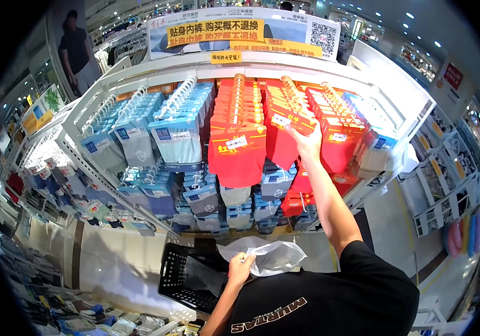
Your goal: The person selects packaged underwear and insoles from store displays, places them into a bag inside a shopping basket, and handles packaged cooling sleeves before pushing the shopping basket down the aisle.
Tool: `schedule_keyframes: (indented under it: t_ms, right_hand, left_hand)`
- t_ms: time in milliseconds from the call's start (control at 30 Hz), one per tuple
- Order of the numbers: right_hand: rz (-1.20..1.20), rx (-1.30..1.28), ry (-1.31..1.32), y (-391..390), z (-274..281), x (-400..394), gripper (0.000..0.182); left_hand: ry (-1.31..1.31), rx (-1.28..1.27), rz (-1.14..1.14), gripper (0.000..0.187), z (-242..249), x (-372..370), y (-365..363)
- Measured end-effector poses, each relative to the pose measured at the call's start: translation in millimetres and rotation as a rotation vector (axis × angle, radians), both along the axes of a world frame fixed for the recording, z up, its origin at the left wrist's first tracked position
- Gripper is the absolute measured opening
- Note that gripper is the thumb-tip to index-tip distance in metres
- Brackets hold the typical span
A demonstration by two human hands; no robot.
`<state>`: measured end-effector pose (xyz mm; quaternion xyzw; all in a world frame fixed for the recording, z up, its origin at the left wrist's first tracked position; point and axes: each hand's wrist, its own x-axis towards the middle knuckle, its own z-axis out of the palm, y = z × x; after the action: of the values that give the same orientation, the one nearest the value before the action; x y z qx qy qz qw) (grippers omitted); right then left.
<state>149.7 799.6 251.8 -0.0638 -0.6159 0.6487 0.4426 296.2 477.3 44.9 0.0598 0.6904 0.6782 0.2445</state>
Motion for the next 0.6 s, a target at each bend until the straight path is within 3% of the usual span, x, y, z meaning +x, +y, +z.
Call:
schedule_keyframes:
  t_ms: [267, 500, 600]
  right_hand:
    - [0.163, -0.099, 0.021, 18.4, 3.6, 4.5, 0.068]
    - [0.331, -0.162, 0.051, 0.3, 31.1, 66.8, 0.047]
    - [0.306, -0.169, -0.007, -1.2, 32.7, 91.2, 0.049]
  left_hand:
    - [0.026, -0.091, -0.097, 0.04, -18.3, -13.0, -3.4]
    - [0.028, -0.188, -0.094, 0.038, -23.8, -21.3, 3.9]
    - [-0.126, -0.024, -0.079, 0.038, -32.5, -20.3, 8.4]
